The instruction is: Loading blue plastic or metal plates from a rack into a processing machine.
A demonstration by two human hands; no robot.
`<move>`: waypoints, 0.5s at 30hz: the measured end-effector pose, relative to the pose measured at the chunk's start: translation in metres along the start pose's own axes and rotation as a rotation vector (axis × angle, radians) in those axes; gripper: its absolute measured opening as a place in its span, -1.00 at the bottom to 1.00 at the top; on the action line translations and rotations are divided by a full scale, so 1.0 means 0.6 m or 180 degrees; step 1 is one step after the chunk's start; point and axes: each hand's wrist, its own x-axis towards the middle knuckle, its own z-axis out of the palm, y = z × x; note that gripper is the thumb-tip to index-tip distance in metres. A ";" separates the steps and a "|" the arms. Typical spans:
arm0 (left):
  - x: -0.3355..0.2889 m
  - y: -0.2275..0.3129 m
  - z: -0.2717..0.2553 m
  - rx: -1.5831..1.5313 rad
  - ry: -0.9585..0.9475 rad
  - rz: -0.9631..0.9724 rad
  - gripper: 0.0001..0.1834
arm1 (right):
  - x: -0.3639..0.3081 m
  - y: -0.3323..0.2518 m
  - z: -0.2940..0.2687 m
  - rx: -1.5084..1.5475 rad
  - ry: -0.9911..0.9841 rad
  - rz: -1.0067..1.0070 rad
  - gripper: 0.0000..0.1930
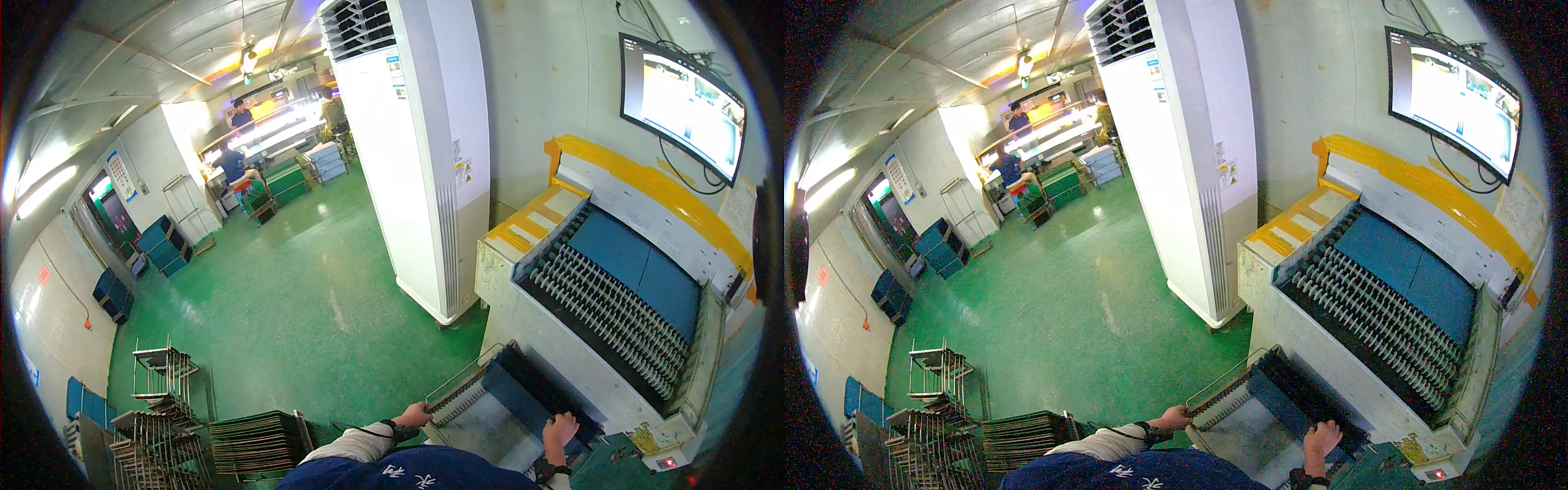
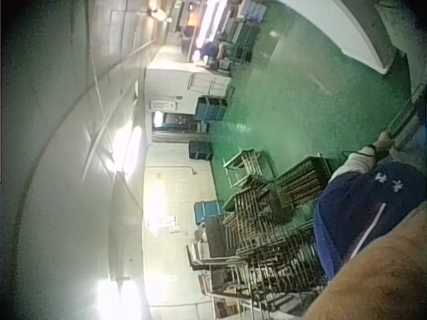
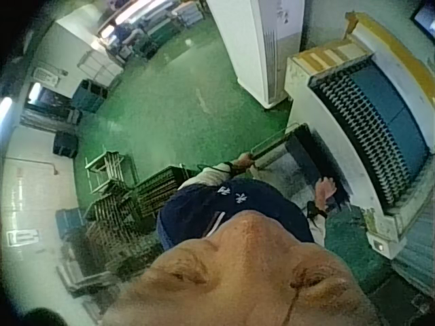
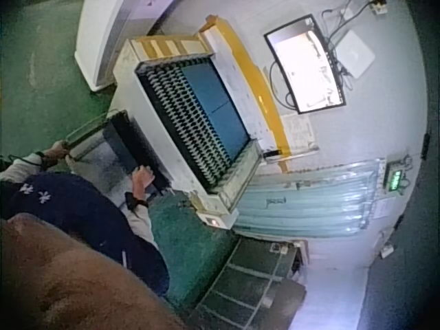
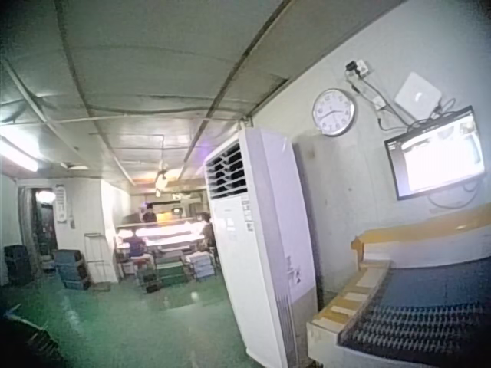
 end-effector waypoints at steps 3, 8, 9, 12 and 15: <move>0.001 -0.001 -0.001 0.0004 -0.0044 0.0025 -0.55 | 0.002 0.002 0.006 -0.0035 -0.0044 0.0028 -0.84; 0.001 0.001 0.000 0.0009 -0.0048 -0.0001 -0.56 | 0.001 0.000 -0.001 -0.0023 -0.0101 0.0035 -0.82; 0.002 0.001 0.000 0.0029 -0.0055 -0.0018 -0.56 | 0.001 -0.001 -0.003 -0.0014 -0.0114 0.0034 -0.82; 0.005 -0.003 0.001 0.0015 -0.0060 -0.0033 -0.56 | 0.000 0.002 0.002 -0.0036 -0.0084 0.0012 -0.82; 0.007 -0.011 0.003 -0.0072 -0.0067 -0.0035 -0.54 | 0.000 0.002 0.003 -0.0030 -0.0073 -0.0009 -0.82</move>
